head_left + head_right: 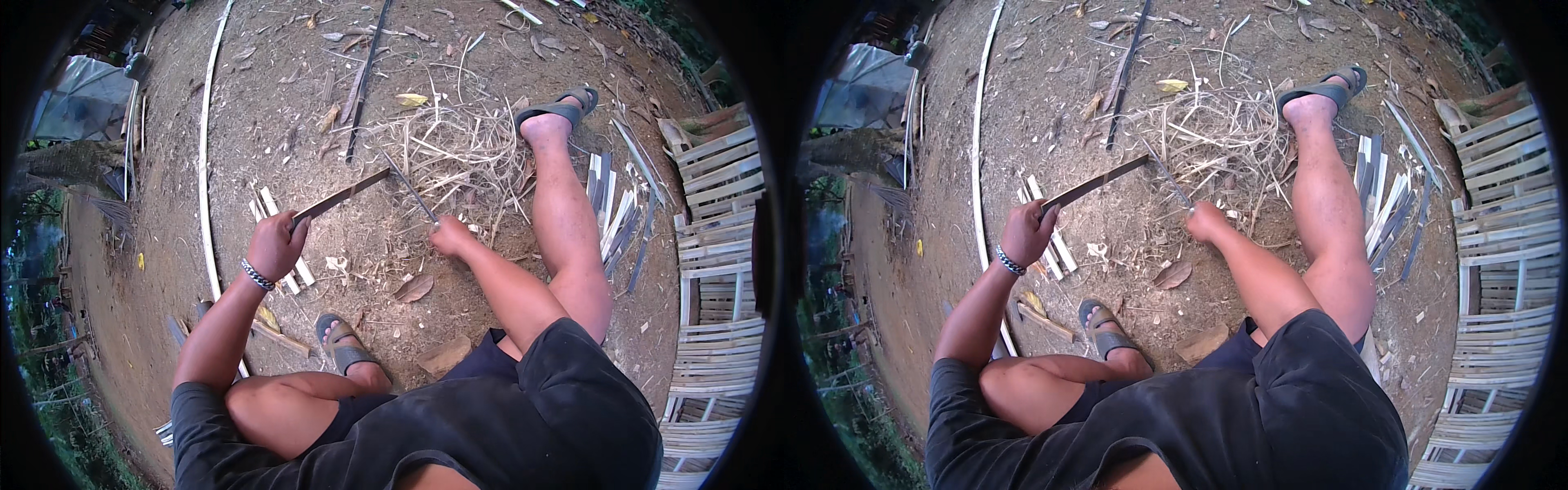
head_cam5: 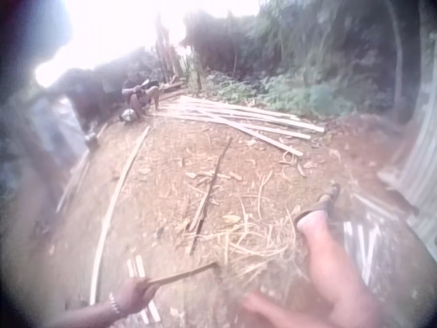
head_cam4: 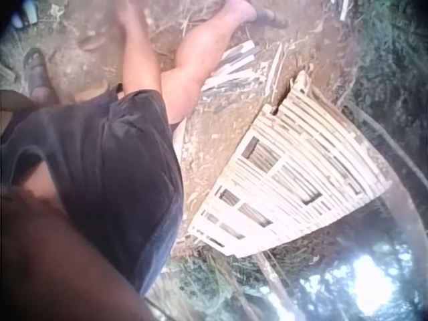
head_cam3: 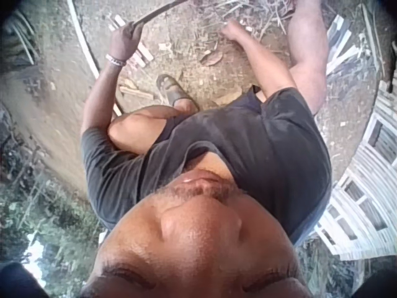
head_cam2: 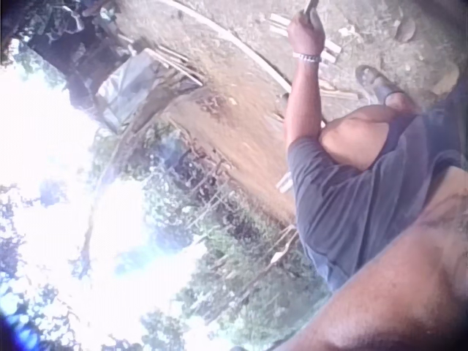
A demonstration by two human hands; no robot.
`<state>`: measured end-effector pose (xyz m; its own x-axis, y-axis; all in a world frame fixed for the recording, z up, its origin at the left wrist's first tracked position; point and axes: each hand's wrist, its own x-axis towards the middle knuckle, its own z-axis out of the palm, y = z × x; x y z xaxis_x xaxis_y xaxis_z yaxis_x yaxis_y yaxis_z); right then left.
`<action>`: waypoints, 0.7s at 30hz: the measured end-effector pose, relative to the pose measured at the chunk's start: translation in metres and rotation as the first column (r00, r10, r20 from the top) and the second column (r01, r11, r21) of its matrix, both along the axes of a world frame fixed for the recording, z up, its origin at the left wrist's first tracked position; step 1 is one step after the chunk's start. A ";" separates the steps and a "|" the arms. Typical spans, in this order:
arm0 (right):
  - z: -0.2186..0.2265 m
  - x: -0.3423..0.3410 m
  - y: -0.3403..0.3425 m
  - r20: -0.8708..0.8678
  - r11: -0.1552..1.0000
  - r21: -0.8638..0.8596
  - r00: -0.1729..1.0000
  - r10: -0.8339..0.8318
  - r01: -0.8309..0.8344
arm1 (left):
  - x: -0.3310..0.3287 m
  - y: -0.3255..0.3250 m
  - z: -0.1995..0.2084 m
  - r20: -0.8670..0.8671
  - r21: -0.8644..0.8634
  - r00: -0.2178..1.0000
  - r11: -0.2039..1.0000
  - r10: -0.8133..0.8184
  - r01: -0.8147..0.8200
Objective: The person shaves a thin strip of bamboo using a knife while sitting on the ground, creating a pile of wood shavings.
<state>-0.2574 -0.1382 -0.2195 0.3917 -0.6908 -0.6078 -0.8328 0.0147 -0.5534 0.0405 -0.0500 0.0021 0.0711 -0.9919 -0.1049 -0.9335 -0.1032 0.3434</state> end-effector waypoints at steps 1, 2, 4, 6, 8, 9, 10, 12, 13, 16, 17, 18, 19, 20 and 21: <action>0.006 -0.003 0.003 -0.012 0.998 0.054 1.000 -0.027 0.028 | 0.004 0.001 -0.001 0.006 -0.025 0.998 0.997 -0.067 0.068; 0.021 0.001 0.004 0.010 0.998 0.065 1.000 -0.027 0.026 | 0.009 0.002 -0.003 0.011 -0.047 0.991 0.990 -0.131 0.132; 0.056 0.020 0.009 0.054 0.996 0.085 0.998 -0.029 0.024 | 0.012 0.005 -0.005 0.046 -0.059 0.973 0.972 -0.224 0.227; 0.093 0.040 0.019 0.125 0.989 0.110 0.988 0.087 -0.101 | 0.012 0.005 -0.003 0.108 -0.042 0.953 0.957 -0.282 0.288; 0.128 0.061 0.037 0.237 0.975 0.044 0.951 0.201 -0.217 | 0.012 0.011 -0.003 0.156 -0.006 0.942 0.954 -0.296 0.301; 0.136 0.065 0.040 0.285 0.964 -0.002 0.923 0.257 -0.267 | 0.012 0.011 -0.003 0.181 0.002 0.935 0.951 -0.305 0.310; 0.132 0.064 0.038 0.286 0.975 0.037 0.937 0.201 -0.220 | 0.010 0.009 -0.003 0.186 -0.006 0.931 0.947 -0.315 0.321; 0.107 0.053 0.034 0.280 0.985 0.117 0.956 0.088 -0.125 | 0.003 0.007 -0.002 0.195 -0.020 0.923 0.939 -0.332 0.342; 0.085 0.044 0.025 0.243 0.986 0.157 0.970 0.021 -0.061 | 0.001 0.005 -0.003 0.179 -0.005 0.928 0.943 -0.327 0.333; 0.089 0.044 0.019 0.148 0.988 -0.068 0.978 0.148 -0.140 | 0.013 0.015 -0.014 0.191 -0.002 0.926 0.943 -0.325 0.332; 0.122 0.053 0.019 0.119 0.982 0.053 0.978 0.172 -0.179 | 0.021 0.018 -0.014 0.227 0.061 0.932 0.960 -0.281 0.275; 0.135 0.062 0.031 0.108 0.970 0.185 0.985 0.137 -0.155 | 0.028 0.025 -0.014 0.247 0.073 0.927 0.960 -0.281 0.271; 0.127 0.066 0.048 0.131 0.981 0.009 0.973 0.191 -0.194 | 0.023 0.029 -0.016 0.218 0.050 0.931 0.957 -0.291 0.287; 0.121 0.069 0.059 0.145 0.960 -0.167 0.958 0.249 -0.224 | 0.018 0.032 -0.017 0.189 0.027 0.935 0.953 -0.301 0.301; 0.114 0.066 0.062 0.156 0.968 -0.082 0.956 0.248 -0.238 | 0.016 0.032 -0.019 0.199 0.033 0.929 0.950 -0.312 0.312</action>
<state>-0.1912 -0.0766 -0.1054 0.6425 -0.5968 -0.4807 -0.7052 -0.2152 -0.6755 0.0569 -0.0176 -0.0168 -0.2222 -0.9674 -0.1217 -0.9679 0.2038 0.1470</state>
